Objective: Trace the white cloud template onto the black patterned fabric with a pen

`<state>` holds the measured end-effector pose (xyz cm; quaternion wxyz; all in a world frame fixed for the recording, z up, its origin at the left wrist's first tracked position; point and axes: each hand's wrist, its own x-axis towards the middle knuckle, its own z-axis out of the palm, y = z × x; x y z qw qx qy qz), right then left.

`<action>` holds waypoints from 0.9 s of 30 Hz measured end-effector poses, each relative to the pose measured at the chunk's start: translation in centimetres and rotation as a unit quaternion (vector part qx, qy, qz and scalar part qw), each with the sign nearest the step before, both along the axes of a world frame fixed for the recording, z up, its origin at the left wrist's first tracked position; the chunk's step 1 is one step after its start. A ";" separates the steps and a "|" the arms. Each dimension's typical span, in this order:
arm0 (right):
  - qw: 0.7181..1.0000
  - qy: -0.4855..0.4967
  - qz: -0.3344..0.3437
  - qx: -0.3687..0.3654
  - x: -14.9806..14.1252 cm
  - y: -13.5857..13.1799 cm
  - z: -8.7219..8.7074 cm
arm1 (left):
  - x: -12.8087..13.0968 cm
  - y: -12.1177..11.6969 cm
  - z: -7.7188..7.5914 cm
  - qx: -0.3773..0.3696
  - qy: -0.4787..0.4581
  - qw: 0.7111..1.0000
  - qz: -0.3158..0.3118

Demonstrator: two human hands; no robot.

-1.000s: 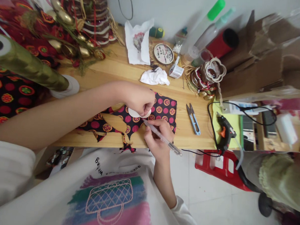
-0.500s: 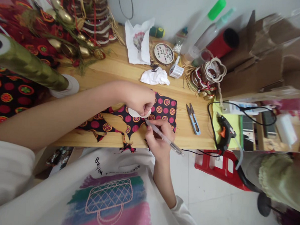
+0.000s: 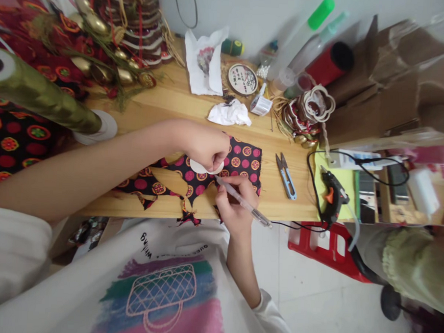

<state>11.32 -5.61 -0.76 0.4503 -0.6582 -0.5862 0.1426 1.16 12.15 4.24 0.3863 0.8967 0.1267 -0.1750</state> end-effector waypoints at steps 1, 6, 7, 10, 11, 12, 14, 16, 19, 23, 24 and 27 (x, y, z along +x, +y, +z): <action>1.000 -0.009 0.011 0.001 0.0 0.0 0.1 | 0.0 0.0 0.0 0.003 0.001 1.000 -0.002; 0.999 -0.036 0.038 0.006 0.0 0.3 0.4 | 0.0 -0.1 0.2 0.014 0.009 1.000 -0.004; 0.999 -0.030 0.032 0.006 0.0 0.2 0.4 | 0.0 -0.1 0.2 0.011 0.009 1.000 -0.003; 1.000 -0.004 -0.001 0.005 0.0 0.1 0.2 | 0.0 0.0 0.1 0.001 0.001 1.000 -0.007; 1.000 0.001 -0.004 0.004 0.1 0.1 0.1 | 0.0 0.0 0.0 0.001 -0.003 1.000 -0.008; 1.000 0.001 0.001 0.002 0.1 0.1 0.1 | 0.0 0.0 0.0 0.002 -0.006 1.000 -0.010; 1.000 -0.012 0.022 0.000 0.1 0.2 0.2 | 0.0 -0.1 0.0 0.006 -0.009 1.000 -0.008; 0.999 -0.020 0.032 -0.003 0.0 0.2 0.3 | 0.0 -0.1 0.0 0.009 -0.009 1.000 -0.005; 1.000 0.002 0.006 -0.008 0.0 0.1 0.1 | 0.0 -0.1 0.1 0.003 0.001 1.000 0.003; 1.000 0.020 -0.008 -0.011 0.1 0.0 0.0 | 0.0 0.0 0.0 -0.005 0.018 1.000 0.008; 1.000 0.015 0.000 -0.009 0.1 0.0 0.0 | 0.0 0.0 0.0 -0.002 0.019 1.000 0.006; 1.000 0.010 0.014 -0.010 0.1 0.0 0.0 | 0.0 0.0 -0.1 0.005 0.009 1.000 -0.001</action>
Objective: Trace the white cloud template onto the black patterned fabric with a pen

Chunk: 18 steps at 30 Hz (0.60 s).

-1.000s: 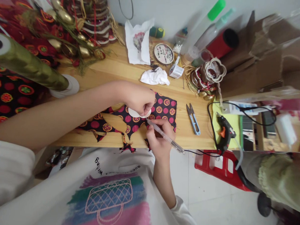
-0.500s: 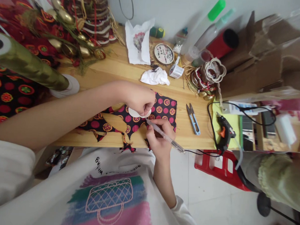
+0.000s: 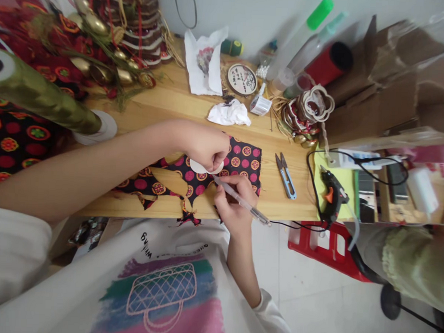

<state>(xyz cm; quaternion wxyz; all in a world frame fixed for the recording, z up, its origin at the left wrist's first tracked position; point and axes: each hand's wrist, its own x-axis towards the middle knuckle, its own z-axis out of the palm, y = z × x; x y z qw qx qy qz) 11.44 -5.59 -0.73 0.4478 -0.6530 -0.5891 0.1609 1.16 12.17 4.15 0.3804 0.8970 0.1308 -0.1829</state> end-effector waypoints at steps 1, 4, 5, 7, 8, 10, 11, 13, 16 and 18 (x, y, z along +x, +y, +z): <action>1.000 0.007 -0.004 -0.004 0.0 0.0 0.0 | 0.0 0.0 0.0 0.000 -0.004 1.000 -0.002; 0.998 0.046 -0.030 -0.027 -0.1 -0.1 -0.3 | 0.0 0.0 0.0 -0.006 -0.003 1.000 -0.002; 0.997 0.058 -0.039 -0.034 -0.1 -0.1 -0.4 | 0.0 0.0 0.1 -0.007 0.001 1.000 0.001; 0.995 0.072 -0.052 -0.042 -0.1 -0.2 -0.6 | 0.0 -0.1 0.2 -0.009 0.008 1.000 0.006; 0.995 0.075 -0.056 -0.044 -0.1 -0.2 -0.6 | 0.0 -0.1 0.2 -0.010 0.010 1.000 0.007; 0.995 0.074 -0.057 -0.041 -0.1 -0.2 -0.7 | 0.0 -0.1 0.3 -0.010 0.011 1.000 0.009; 0.995 0.070 -0.052 -0.037 0.0 -0.2 -0.7 | 0.0 -0.1 0.3 -0.010 0.011 1.000 0.010; 0.997 0.062 -0.035 -0.028 0.0 -0.3 -0.7 | 0.0 -0.1 0.3 -0.011 0.007 1.000 0.009; 0.998 0.056 -0.019 -0.023 0.0 -0.2 -0.7 | 0.0 -0.1 0.3 -0.014 0.002 1.000 0.006; 0.997 0.060 -0.032 -0.029 0.0 -0.2 -0.7 | 0.0 -0.1 0.3 -0.015 0.006 1.000 0.010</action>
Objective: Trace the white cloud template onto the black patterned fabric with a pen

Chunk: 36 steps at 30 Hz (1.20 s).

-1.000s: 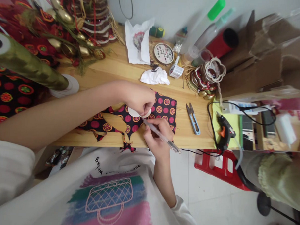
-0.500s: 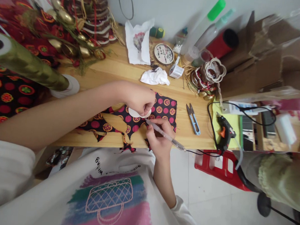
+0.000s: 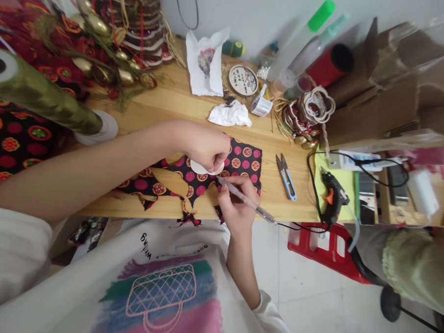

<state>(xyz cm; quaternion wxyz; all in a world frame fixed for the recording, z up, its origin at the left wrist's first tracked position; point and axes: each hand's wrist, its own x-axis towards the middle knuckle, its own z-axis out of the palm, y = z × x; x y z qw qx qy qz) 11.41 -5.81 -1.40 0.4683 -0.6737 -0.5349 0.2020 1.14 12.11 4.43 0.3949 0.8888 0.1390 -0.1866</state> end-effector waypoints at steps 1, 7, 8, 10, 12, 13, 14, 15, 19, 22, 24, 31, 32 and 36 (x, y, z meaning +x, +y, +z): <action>1.000 0.003 -0.010 -0.003 0.0 0.0 0.0 | 0.0 0.0 0.0 -0.001 0.004 1.000 0.002; 1.000 -0.004 0.005 0.004 0.1 0.0 0.0 | 0.1 -0.2 0.3 0.005 0.005 1.000 -0.003; 1.000 -0.006 0.014 0.006 0.1 0.0 0.0 | 0.0 -0.2 0.3 0.009 0.001 1.000 -0.008; 1.000 -0.006 0.017 0.003 0.1 0.0 0.0 | 0.0 -0.2 0.3 0.016 0.000 1.000 -0.014; 1.000 0.001 0.002 -0.006 0.1 0.0 0.0 | 0.0 -0.2 0.4 0.015 0.009 1.000 -0.010; 1.000 0.004 -0.007 -0.009 0.1 0.0 0.0 | 0.0 -0.2 0.4 0.014 0.015 1.000 -0.006; 1.000 0.007 -0.012 -0.011 0.1 0.0 0.0 | 0.0 -0.2 0.5 0.012 0.019 1.000 -0.002; 1.000 0.007 -0.013 -0.009 0.1 0.0 0.0 | 0.0 -0.2 0.5 0.011 0.021 1.000 0.002; 1.000 0.001 0.015 0.003 0.1 0.1 0.1 | 0.0 -0.2 0.5 0.008 0.017 1.000 0.005; 1.000 0.008 0.000 -0.003 0.0 0.0 0.0 | 0.0 -0.2 0.4 0.010 0.015 1.000 0.002; 1.000 0.012 -0.021 -0.007 0.0 0.0 -0.1 | 0.1 -0.2 0.4 0.014 0.018 1.000 0.000; 1.000 0.009 0.003 -0.014 0.0 0.0 0.0 | 0.2 -0.3 0.6 0.029 0.021 0.999 -0.002; 1.000 0.011 -0.005 -0.016 0.0 0.0 -0.1 | 0.2 -0.3 0.6 0.029 0.020 0.999 -0.002; 0.999 0.019 -0.027 -0.014 0.0 0.0 -0.1 | 0.1 -0.3 0.5 0.028 0.020 0.999 -0.001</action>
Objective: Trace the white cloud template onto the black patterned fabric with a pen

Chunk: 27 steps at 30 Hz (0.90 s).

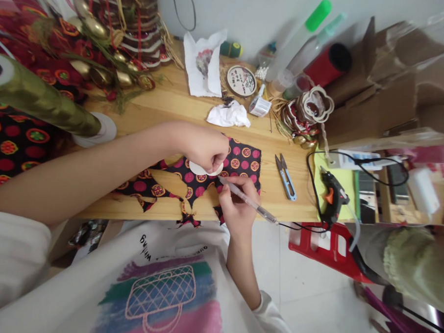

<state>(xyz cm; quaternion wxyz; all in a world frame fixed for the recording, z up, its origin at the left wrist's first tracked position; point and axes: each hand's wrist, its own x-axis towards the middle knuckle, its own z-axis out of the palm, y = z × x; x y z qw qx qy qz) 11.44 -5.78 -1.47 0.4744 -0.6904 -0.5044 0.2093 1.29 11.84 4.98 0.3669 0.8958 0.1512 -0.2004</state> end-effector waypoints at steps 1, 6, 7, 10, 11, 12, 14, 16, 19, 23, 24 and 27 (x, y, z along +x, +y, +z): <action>1.000 0.001 0.005 0.001 0.0 0.0 0.0 | 0.0 0.0 0.0 0.000 0.003 1.000 0.000; 1.000 0.006 0.021 0.000 0.0 0.0 0.1 | 0.0 0.0 0.0 0.005 0.018 1.000 0.006; 1.000 0.007 0.012 -0.002 0.0 0.0 0.1 | 0.0 0.0 0.0 0.005 0.021 1.000 0.007; 1.000 0.006 -0.010 -0.003 0.0 0.0 0.1 | 0.0 0.1 -0.1 0.002 0.023 1.000 0.006; 1.000 0.004 -0.007 -0.001 0.0 0.0 0.1 | 0.0 0.1 -0.2 0.000 0.024 1.000 0.007; 1.000 0.002 0.000 0.000 0.0 0.0 0.2 | 0.0 0.1 -0.2 -0.001 0.025 1.000 0.008; 1.000 -0.002 0.015 0.001 0.0 0.0 0.2 | 0.0 0.1 -0.1 -0.002 0.028 1.000 0.009; 1.000 -0.001 0.014 -0.002 -0.1 0.0 0.2 | 0.0 0.1 0.0 0.000 0.031 0.999 0.010; 1.000 0.004 -0.012 -0.006 -0.1 0.0 0.0 | 0.0 0.1 0.0 0.004 0.031 0.999 0.011; 1.000 0.001 -0.013 -0.005 -0.1 0.0 0.1 | -0.1 0.2 -0.3 0.011 0.016 1.000 0.005; 1.000 -0.002 -0.007 -0.004 -0.1 0.0 0.2 | -0.1 0.3 -0.5 0.010 0.010 1.000 0.003; 1.000 -0.007 0.005 0.001 0.0 0.1 0.3 | -0.1 0.4 -0.7 0.004 -0.001 1.000 0.000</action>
